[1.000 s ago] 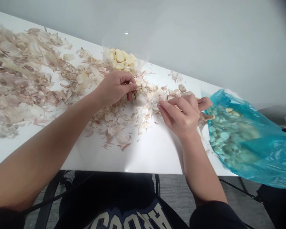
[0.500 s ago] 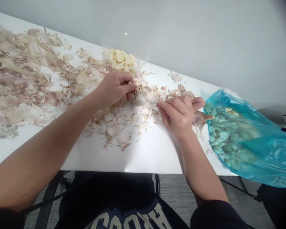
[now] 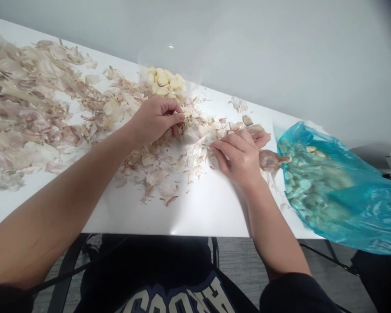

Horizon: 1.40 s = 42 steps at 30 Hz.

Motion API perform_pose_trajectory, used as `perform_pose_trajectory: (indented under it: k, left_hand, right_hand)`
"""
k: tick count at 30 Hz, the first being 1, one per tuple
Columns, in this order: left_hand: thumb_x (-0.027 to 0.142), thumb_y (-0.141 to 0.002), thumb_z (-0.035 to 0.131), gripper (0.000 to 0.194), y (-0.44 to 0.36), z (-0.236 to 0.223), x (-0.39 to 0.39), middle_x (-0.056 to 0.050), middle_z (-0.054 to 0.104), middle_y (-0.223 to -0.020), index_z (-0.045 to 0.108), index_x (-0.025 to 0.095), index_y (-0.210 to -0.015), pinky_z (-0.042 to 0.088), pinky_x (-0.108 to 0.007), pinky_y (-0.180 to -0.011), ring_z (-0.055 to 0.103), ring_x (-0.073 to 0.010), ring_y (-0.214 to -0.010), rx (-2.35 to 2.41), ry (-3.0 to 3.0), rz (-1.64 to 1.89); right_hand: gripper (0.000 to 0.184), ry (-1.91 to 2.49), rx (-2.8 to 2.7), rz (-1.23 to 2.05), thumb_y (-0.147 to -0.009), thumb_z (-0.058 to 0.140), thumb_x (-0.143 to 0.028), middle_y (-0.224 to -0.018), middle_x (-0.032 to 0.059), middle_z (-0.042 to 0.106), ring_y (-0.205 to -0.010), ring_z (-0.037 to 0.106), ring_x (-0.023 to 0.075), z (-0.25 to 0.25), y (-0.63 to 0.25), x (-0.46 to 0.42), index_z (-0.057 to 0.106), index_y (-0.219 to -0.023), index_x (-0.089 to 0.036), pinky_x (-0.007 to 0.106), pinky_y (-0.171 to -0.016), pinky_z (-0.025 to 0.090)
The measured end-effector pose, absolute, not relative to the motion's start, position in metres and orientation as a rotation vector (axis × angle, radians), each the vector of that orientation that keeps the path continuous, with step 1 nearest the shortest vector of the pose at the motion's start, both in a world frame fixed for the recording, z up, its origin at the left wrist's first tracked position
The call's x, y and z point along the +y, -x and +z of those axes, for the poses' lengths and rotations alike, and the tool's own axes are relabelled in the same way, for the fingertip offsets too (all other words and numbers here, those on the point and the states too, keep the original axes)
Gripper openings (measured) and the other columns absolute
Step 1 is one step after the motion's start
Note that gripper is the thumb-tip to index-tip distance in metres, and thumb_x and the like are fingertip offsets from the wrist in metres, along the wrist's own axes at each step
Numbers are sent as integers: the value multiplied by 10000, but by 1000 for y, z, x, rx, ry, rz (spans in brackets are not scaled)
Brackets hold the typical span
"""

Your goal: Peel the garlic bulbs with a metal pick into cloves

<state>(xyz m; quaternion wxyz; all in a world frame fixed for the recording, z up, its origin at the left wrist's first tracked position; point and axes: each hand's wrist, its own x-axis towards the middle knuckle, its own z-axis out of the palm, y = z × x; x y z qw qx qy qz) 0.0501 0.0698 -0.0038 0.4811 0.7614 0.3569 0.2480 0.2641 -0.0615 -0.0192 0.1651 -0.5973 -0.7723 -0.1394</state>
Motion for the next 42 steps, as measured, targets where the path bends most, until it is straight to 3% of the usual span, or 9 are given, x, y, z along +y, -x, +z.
perform_pose_trajectory:
  k: [4, 11, 21, 26, 36, 42]
  left_hand:
    - [241, -863, 585, 195, -48, -7, 73, 1, 643, -579, 624, 176, -683, 372, -254, -500, 521, -94, -501, 843, -1871, 588]
    - [274, -861, 601, 199, -47, -7, 75, -3, 635, -584, 607, 195, -679, 335, -260, -465, 462, -86, -477, 856, -1818, 551]
    - [177, -873, 571, 206, -46, -9, 78, -32, 639, -592, 604, 150, -671, 359, -236, -473, 548, -106, -511, 865, -1788, 558]
    - [177, -870, 568, 194, -46, -10, 80, -35, 656, -589, 614, 136, -686, 371, -230, -484, 570, -114, -526, 874, -1783, 563]
    - [276, -843, 566, 192, -44, -12, 80, -17, 683, -578, 584, 167, -685, 385, -218, -433, 540, -121, -448, 967, -1754, 600]
    - [334, -837, 573, 221, -41, -15, 85, -26, 672, -586, 583, 166, -694, 368, -195, -411, 522, -111, -462, 919, -1749, 560]
  right_hand:
    - [228, 1671, -2104, -602, -932, 530, -365, -792, 31, 659, -816, 523, 194, -21, -272, -62, 724, -878, -257, 395, -841, 212]
    - [161, 1571, -2028, -742, -918, 568, -374, -799, -1, 656, -818, 513, 178, -26, -275, -59, 723, -929, -334, 396, -853, 200]
    - [197, 1565, -2029, -647, -945, 529, -391, -819, 8, 653, -826, 534, 176, -39, -275, -52, 714, -990, -341, 418, -905, 224]
    - [201, 1525, -2048, -586, -953, 531, -365, -854, 6, 702, -804, 561, 171, -38, -272, -47, 722, -961, -303, 413, -859, 241]
    - [197, 1348, -2014, -383, -952, 553, -272, -806, -13, 701, -762, 555, 121, -31, -252, -46, 712, -848, -216, 371, -804, 232]
    - [133, 1390, -1936, -576, -929, 595, -291, -814, -2, 693, -764, 534, 134, -26, -261, -50, 714, -909, -236, 370, -789, 209]
